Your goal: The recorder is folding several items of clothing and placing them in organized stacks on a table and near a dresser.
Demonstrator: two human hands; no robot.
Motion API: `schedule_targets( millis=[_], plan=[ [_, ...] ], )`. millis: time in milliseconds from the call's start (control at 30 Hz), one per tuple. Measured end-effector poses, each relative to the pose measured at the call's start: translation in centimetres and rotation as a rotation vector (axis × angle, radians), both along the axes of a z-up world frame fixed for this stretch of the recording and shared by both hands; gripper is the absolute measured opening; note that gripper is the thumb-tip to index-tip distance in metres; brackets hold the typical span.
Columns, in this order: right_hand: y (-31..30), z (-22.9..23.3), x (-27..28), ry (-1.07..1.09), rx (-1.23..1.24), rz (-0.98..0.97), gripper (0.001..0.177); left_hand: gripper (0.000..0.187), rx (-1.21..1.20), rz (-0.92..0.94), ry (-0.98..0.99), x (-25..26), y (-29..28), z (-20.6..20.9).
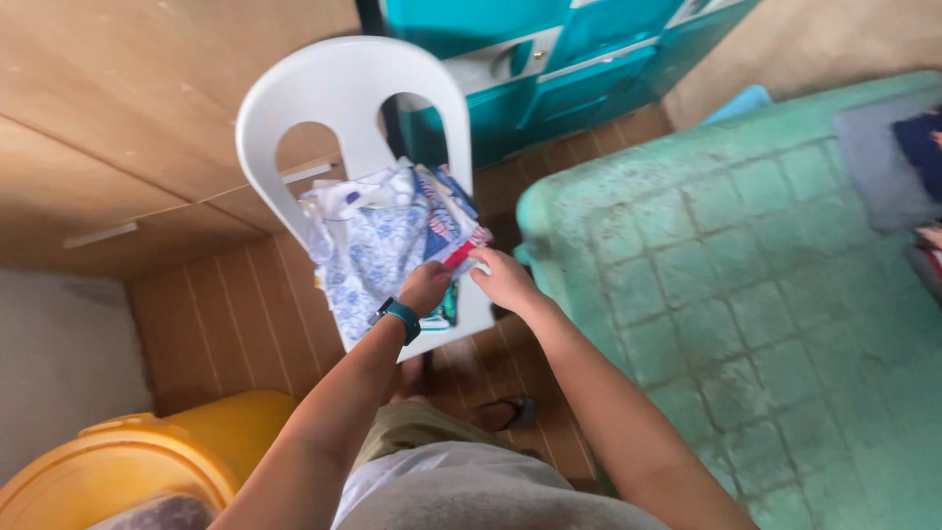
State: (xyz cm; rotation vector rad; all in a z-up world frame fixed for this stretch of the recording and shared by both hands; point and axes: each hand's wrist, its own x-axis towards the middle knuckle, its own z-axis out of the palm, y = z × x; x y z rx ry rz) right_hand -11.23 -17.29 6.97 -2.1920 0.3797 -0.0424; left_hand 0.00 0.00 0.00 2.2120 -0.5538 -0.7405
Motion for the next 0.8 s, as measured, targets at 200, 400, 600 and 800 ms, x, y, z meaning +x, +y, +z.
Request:
schedule_targets(
  millis=[200,400,600,800],
  plan=[
    [2.5,-11.3,4.5,0.363,0.363,-0.159,0.048,0.047,0.285,0.117,0.157,7.4,7.6,-5.7],
    [4.3,-15.5,8.1,0.506,0.701,-0.405,0.065,0.101,0.314,0.303,0.106,12.5,8.2,-12.0],
    [2.1,-19.1,10.4,0.485,0.771,-0.839,0.077,0.133,0.280,0.263,-0.044,14.7,6.1,-15.3],
    [4.2,-30.8,11.7,0.200,0.727,-1.172,0.096,0.061,0.207,0.359,-0.050,15.1,6.5,-18.0]
  ],
)
